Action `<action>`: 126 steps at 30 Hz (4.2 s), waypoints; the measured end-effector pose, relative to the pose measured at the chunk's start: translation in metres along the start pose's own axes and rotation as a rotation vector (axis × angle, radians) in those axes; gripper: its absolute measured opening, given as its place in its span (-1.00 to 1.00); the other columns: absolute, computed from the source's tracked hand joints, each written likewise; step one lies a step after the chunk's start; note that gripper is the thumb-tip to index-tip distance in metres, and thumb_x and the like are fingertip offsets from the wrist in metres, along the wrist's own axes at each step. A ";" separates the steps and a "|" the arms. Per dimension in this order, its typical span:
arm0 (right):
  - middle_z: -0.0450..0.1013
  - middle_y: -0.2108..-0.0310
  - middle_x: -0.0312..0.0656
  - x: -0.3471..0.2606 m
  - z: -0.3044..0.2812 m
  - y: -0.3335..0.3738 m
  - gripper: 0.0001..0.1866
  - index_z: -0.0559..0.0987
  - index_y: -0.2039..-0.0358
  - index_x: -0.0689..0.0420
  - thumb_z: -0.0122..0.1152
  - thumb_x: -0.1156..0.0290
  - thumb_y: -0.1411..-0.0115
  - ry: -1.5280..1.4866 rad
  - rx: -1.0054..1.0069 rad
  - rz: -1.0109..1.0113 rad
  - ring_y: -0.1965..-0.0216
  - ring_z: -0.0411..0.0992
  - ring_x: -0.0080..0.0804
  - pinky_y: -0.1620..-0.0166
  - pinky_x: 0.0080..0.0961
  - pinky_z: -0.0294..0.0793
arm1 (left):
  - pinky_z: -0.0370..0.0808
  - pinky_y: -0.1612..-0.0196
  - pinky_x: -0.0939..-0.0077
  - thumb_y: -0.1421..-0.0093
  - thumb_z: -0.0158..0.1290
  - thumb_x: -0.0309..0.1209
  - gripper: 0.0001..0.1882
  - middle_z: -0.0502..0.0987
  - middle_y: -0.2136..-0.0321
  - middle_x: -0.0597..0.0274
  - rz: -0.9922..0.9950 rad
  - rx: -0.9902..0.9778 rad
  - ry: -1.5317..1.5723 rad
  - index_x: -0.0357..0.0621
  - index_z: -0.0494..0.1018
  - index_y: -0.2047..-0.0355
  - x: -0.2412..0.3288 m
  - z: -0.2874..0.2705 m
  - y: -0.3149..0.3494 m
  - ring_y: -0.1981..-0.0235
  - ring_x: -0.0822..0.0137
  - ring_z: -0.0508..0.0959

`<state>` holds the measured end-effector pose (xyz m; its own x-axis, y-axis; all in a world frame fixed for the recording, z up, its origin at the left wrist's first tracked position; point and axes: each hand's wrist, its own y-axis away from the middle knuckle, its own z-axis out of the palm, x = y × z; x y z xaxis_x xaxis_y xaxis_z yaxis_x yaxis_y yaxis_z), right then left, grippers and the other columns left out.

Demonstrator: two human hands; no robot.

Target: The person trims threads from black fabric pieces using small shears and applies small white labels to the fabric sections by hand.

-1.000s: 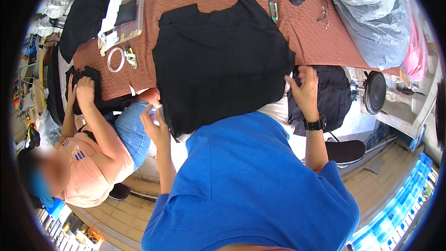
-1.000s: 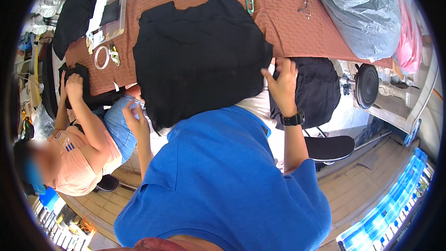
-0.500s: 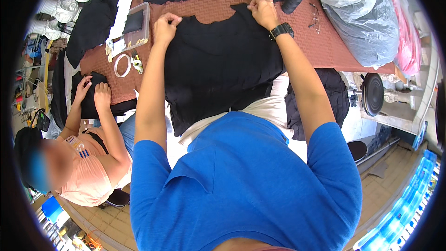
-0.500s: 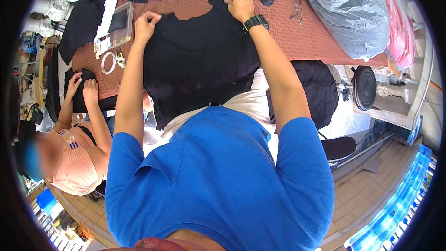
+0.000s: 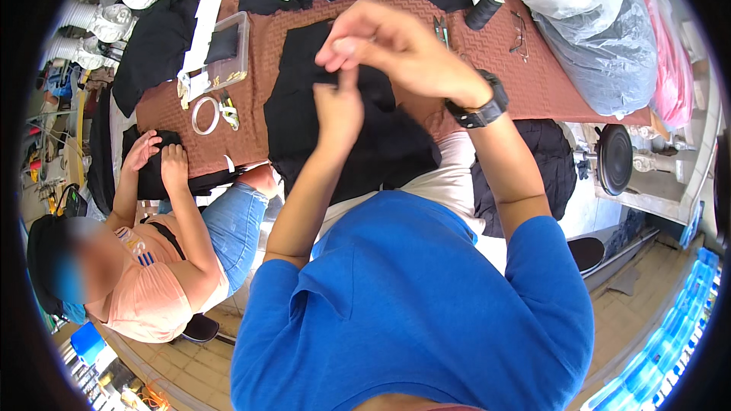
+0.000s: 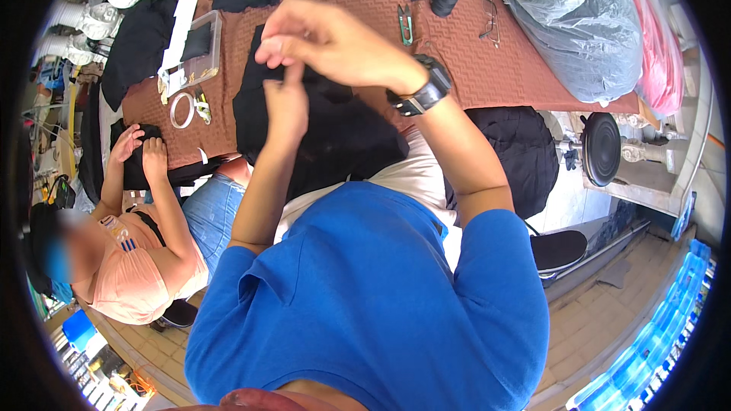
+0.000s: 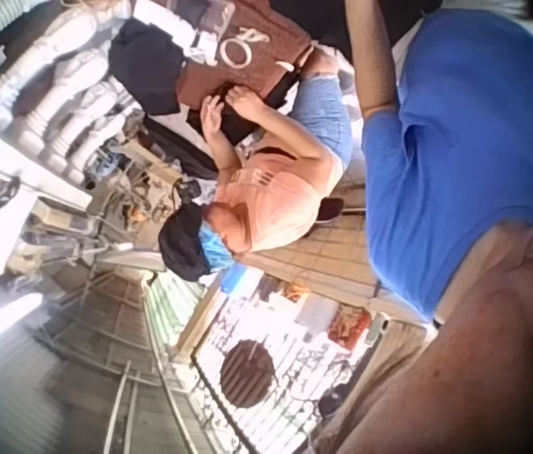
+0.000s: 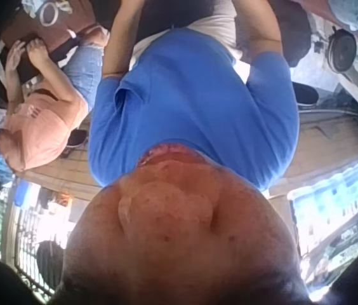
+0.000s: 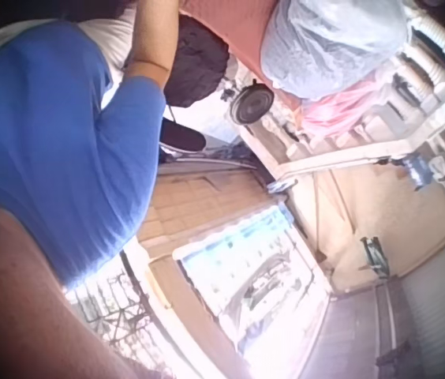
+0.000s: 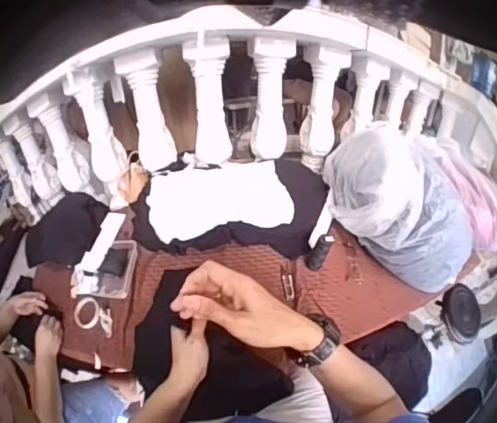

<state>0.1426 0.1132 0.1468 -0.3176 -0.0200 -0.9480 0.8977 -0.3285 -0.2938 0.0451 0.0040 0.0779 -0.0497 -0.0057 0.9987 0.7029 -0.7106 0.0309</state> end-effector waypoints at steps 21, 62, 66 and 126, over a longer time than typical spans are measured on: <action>0.56 0.38 -0.06 -0.147 0.022 0.128 -0.80 0.64 0.25 0.32 0.34 0.54 -0.08 0.729 0.049 -0.157 0.36 0.56 -0.13 0.26 -0.32 0.52 | 0.45 -0.15 0.44 -0.52 -0.14 -0.30 -0.65 0.57 0.11 0.13 0.738 0.756 -0.198 -0.32 0.43 -0.09 0.186 -0.295 0.116 0.11 0.42 0.54; 0.54 0.34 -0.41 0.127 -0.029 0.265 -0.83 0.56 0.18 0.21 0.34 0.41 -0.33 0.192 0.945 0.434 0.30 0.39 -0.76 0.17 -0.72 0.37 | 0.39 0.12 0.70 -0.45 0.08 -0.31 -0.83 0.48 0.26 0.38 0.008 0.287 -0.123 -0.10 0.39 0.10 -0.194 -0.192 0.087 0.25 0.57 0.44; 0.47 0.39 -0.49 0.089 -0.006 0.268 -0.84 0.50 0.36 0.13 0.29 0.44 -0.37 0.154 1.012 0.397 0.36 0.32 -0.82 0.28 -0.76 0.30 | 0.36 0.07 0.69 -0.47 0.05 -0.32 -0.82 0.51 0.22 0.31 0.130 0.433 -0.081 -0.16 0.37 0.10 -0.112 -0.203 0.096 0.20 0.57 0.42; 0.52 0.29 -0.04 0.086 -0.138 0.040 -0.86 0.57 0.27 0.25 0.34 0.57 -0.15 0.915 -0.033 0.091 0.24 0.55 -0.05 0.18 -0.32 0.55 | 0.62 0.31 0.26 -0.28 0.19 -0.42 -0.82 0.66 0.50 -0.06 0.008 0.180 -0.762 -0.28 0.50 0.20 -0.082 -0.115 -0.216 0.50 0.15 0.71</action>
<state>0.1931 0.2287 0.0368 0.1080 0.7152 -0.6905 0.9201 -0.3349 -0.2029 -0.1842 0.0776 -0.0153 0.4109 0.5208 0.7483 0.8088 -0.5870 -0.0355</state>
